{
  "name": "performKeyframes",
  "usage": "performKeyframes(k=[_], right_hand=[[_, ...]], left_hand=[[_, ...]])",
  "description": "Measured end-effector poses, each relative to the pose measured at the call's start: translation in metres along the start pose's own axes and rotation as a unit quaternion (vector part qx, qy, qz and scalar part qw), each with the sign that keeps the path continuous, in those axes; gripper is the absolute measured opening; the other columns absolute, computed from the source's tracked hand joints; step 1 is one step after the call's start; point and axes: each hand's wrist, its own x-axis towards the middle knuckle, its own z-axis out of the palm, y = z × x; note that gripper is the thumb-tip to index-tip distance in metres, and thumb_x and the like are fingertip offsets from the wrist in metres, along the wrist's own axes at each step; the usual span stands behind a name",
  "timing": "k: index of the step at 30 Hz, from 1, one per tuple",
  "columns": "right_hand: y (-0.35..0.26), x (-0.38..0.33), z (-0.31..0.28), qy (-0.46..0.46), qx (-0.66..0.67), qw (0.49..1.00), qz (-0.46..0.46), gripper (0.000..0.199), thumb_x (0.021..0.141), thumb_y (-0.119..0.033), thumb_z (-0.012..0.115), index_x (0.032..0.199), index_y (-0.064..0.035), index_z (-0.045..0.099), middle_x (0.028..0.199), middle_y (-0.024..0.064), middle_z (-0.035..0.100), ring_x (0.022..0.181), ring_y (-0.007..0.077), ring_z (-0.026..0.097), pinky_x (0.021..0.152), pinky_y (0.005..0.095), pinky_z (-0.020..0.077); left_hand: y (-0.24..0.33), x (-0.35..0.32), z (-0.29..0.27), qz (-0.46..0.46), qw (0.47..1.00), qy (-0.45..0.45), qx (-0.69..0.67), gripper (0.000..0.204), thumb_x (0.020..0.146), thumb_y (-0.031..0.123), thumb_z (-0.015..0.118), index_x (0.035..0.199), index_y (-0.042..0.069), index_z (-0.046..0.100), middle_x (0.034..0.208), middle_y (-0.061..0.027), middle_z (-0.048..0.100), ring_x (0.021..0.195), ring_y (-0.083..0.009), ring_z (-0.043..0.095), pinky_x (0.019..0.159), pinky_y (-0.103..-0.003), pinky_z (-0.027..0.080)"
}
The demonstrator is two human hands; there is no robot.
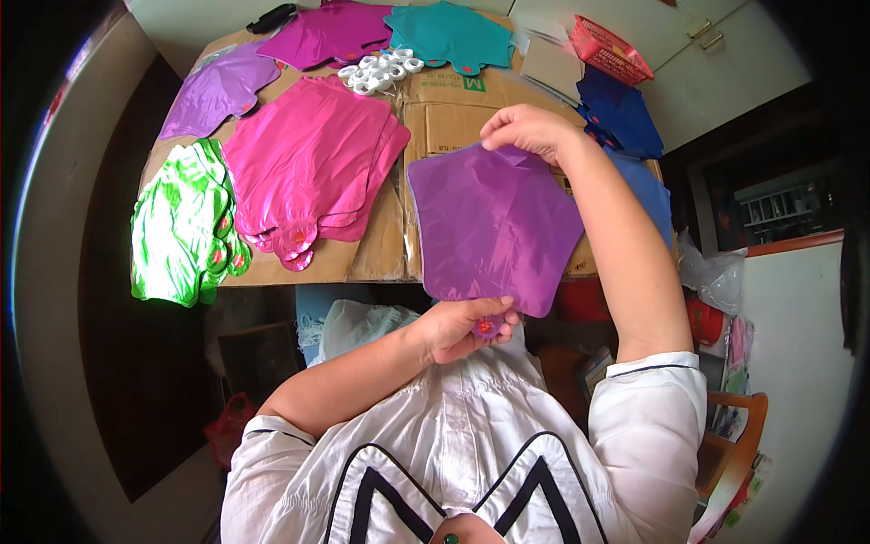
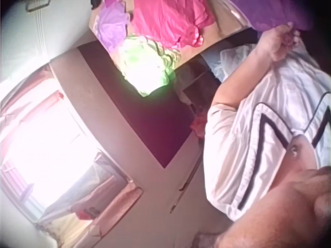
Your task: Folding colorful plastic bags and inserting them into cardboard packaging sleeves.
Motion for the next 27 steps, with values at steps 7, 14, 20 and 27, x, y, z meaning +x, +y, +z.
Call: performKeyframes(k=[7,14,20,27], right_hand=[[-0.003,-0.008,0.002,0.062,-0.092,0.994,-0.011,0.020,0.076,0.003,0.062,0.096,-0.0004,0.067,0.083,0.0068,0.068,0.073,0.0120,0.062,0.064,0.0267,0.0497],[-0.036,-0.035,-0.018,0.008,-0.038,0.995,-0.094,0.020,0.077,0.005,0.060,0.096,0.0008,0.067,0.086,0.0059,0.067,0.073,0.0125,0.062,0.066,0.0272,0.0511],[-0.007,-0.015,-0.010,0.007,-0.241,0.967,-0.085,0.024,0.075,0.007,0.060,0.097,0.0018,0.068,0.086,0.0076,0.067,0.075,0.0146,0.062,0.067,0.0282,0.0501],[0.003,-0.004,-0.002,-0.005,-0.159,0.984,-0.079,0.022,0.077,0.007,0.059,0.097,0.0016,0.068,0.083,0.0056,0.066,0.073,0.0129,0.061,0.064,0.0278,0.0490]], left_hand=[[0.003,0.002,0.000,-0.002,1.000,-0.013,-0.001,0.017,0.098,0.018,0.057,0.096,0.002,0.062,0.088,-0.0071,0.065,0.078,-0.0155,0.062,0.080,-0.033,0.053],[0.007,-0.019,0.019,0.002,0.998,-0.027,0.049,0.026,0.103,0.021,0.048,0.094,0.001,0.061,0.087,-0.0063,0.064,0.078,-0.0168,0.062,0.079,-0.031,0.053],[-0.002,-0.005,-0.012,-0.017,0.999,-0.005,0.029,0.026,0.101,0.020,0.050,0.099,-0.003,0.062,0.090,-0.0103,0.064,0.084,-0.0206,0.063,0.093,-0.039,0.051],[0.006,-0.013,-0.019,-0.018,0.997,-0.063,-0.043,0.038,0.094,0.020,0.060,0.121,-0.006,0.054,0.116,-0.0180,0.062,0.104,-0.0279,0.065,0.098,-0.043,0.049]])
